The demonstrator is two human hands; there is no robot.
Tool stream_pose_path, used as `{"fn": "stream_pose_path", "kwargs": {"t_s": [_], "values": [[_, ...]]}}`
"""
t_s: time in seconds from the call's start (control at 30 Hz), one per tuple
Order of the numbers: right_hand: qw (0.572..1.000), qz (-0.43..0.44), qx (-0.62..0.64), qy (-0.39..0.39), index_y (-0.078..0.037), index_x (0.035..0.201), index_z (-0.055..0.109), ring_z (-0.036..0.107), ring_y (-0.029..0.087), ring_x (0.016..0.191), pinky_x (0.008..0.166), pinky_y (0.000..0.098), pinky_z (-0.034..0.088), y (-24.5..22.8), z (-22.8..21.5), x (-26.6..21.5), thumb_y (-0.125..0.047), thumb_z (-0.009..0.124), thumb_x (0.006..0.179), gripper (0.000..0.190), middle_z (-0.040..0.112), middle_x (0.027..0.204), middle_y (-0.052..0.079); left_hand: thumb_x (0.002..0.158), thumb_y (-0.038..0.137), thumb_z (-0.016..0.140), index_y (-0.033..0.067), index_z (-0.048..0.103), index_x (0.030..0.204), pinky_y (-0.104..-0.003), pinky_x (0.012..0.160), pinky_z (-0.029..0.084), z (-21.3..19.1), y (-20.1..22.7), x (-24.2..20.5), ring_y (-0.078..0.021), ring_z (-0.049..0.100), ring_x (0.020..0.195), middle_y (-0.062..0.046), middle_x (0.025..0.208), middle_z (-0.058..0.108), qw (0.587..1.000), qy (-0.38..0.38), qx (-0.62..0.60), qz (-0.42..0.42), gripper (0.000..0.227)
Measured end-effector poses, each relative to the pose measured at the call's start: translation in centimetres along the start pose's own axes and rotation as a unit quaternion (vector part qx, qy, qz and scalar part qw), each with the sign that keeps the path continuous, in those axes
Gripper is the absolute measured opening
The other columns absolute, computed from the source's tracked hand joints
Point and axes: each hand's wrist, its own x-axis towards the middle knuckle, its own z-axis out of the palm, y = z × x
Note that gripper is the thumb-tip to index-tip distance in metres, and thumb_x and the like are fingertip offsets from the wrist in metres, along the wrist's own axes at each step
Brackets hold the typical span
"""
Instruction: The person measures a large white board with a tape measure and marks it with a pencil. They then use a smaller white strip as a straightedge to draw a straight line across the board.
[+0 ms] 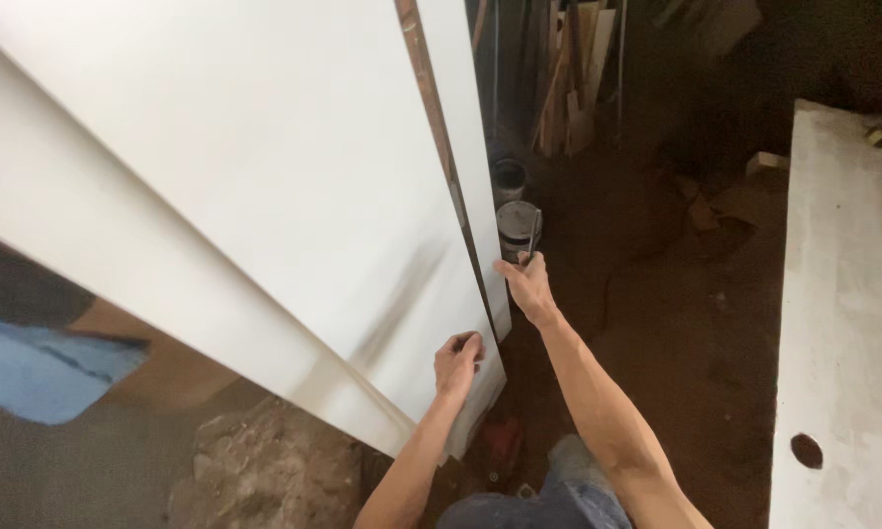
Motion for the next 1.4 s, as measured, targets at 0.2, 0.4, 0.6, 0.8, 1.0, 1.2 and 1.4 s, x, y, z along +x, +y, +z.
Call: {"fn": "stream_pose_path", "kwargs": {"t_s": [0.2, 0.4, 0.6, 0.8, 1.0, 1.2, 1.4], "values": [[0.993, -0.07, -0.093, -0.004, 0.007, 0.12, 0.042, 0.046, 0.027, 0.109, 0.098, 0.0413, 0.044, -3.7, 3.1, 11.5, -0.039, 0.084, 0.079, 0.074, 0.043, 0.121, 0.02, 0.09, 0.034, 0.067, 0.0012, 0.072, 0.117, -0.033, 0.074, 0.058, 0.9, 4.9, 3.2, -0.0196, 0.073, 0.091, -0.011, 0.1, 0.077, 0.999, 0.03, -0.023, 0.02, 0.043], [0.96, -0.146, -0.237, 0.016, 0.005, 0.13, 0.03, 0.031, 0.045, 0.128, 0.108, 0.0522, 0.034, -6.9, 6.3, 23.0, -0.048, 0.087, 0.076, 0.095, 0.019, 0.147, 0.033, 0.086, 0.039, 0.069, 0.0005, 0.067, 0.127, -0.039, 0.082, 0.056, 3.2, 3.4, 7.6, -0.0254, 0.072, 0.1, -0.016, 0.113, 0.075, 0.995, 0.092, -0.033, -0.011, 0.057], [0.94, -0.188, -0.279, -0.05, 0.003, 0.125, 0.034, 0.02, 0.049, 0.14, 0.117, 0.0539, 0.021, -10.1, 7.0, 30.4, -0.047, 0.093, 0.068, 0.096, 0.011, 0.154, 0.034, 0.083, 0.04, 0.071, 0.0035, 0.069, 0.128, -0.04, 0.086, 0.056, 9.8, 4.2, 14.4, -0.0256, 0.072, 0.102, -0.014, 0.114, 0.076, 0.986, 0.161, -0.02, -0.041, 0.058], [0.906, -0.307, -0.263, -0.128, 0.004, 0.129, 0.036, 0.036, 0.046, 0.131, 0.115, 0.0561, 0.029, -7.6, 7.9, 33.7, -0.042, 0.087, 0.073, 0.088, 0.033, 0.14, 0.031, 0.085, 0.038, 0.071, 0.0019, 0.069, 0.128, -0.037, 0.081, 0.052, 15.1, 5.6, 19.8, -0.0228, 0.07, 0.096, -0.011, 0.109, 0.075, 0.985, 0.165, -0.045, -0.04, 0.056], [0.92, -0.306, -0.221, -0.108, -0.001, 0.13, 0.038, 0.036, 0.047, 0.129, 0.104, 0.0593, 0.037, -5.6, 8.7, 33.8, -0.037, 0.087, 0.07, 0.085, 0.036, 0.137, 0.027, 0.087, 0.031, 0.071, 0.0002, 0.069, 0.126, -0.034, 0.076, 0.051, 17.5, 5.7, 22.4, -0.0176, 0.067, 0.087, -0.007, 0.1, 0.074, 0.985, 0.166, -0.043, -0.035, 0.05], [0.909, -0.377, -0.179, -0.023, -0.004, 0.12, 0.045, 0.044, 0.046, 0.123, 0.1, 0.0572, 0.042, -5.1, 5.2, 32.0, -0.035, 0.089, 0.063, 0.079, 0.044, 0.132, 0.026, 0.092, 0.026, 0.07, -0.0055, 0.07, 0.126, -0.035, 0.068, 0.047, 18.3, 7.2, 23.7, -0.0199, 0.06, 0.08, -0.014, 0.093, 0.069, 0.974, 0.208, -0.065, 0.066, 0.046], [0.877, -0.459, -0.14, 0.027, 0.003, 0.117, 0.041, 0.046, 0.048, 0.118, 0.096, 0.0565, 0.044, -2.4, 1.0, 28.6, -0.037, 0.093, 0.067, 0.082, 0.042, 0.136, 0.036, 0.095, 0.033, 0.068, -0.0049, 0.038, 0.147, -0.036, 0.102, 0.048, 18.6, 11.8, 27.8, -0.025, 0.057, 0.125, -0.019, 0.141, 0.053, 0.899, 0.297, -0.082, 0.312, 0.071]]}}
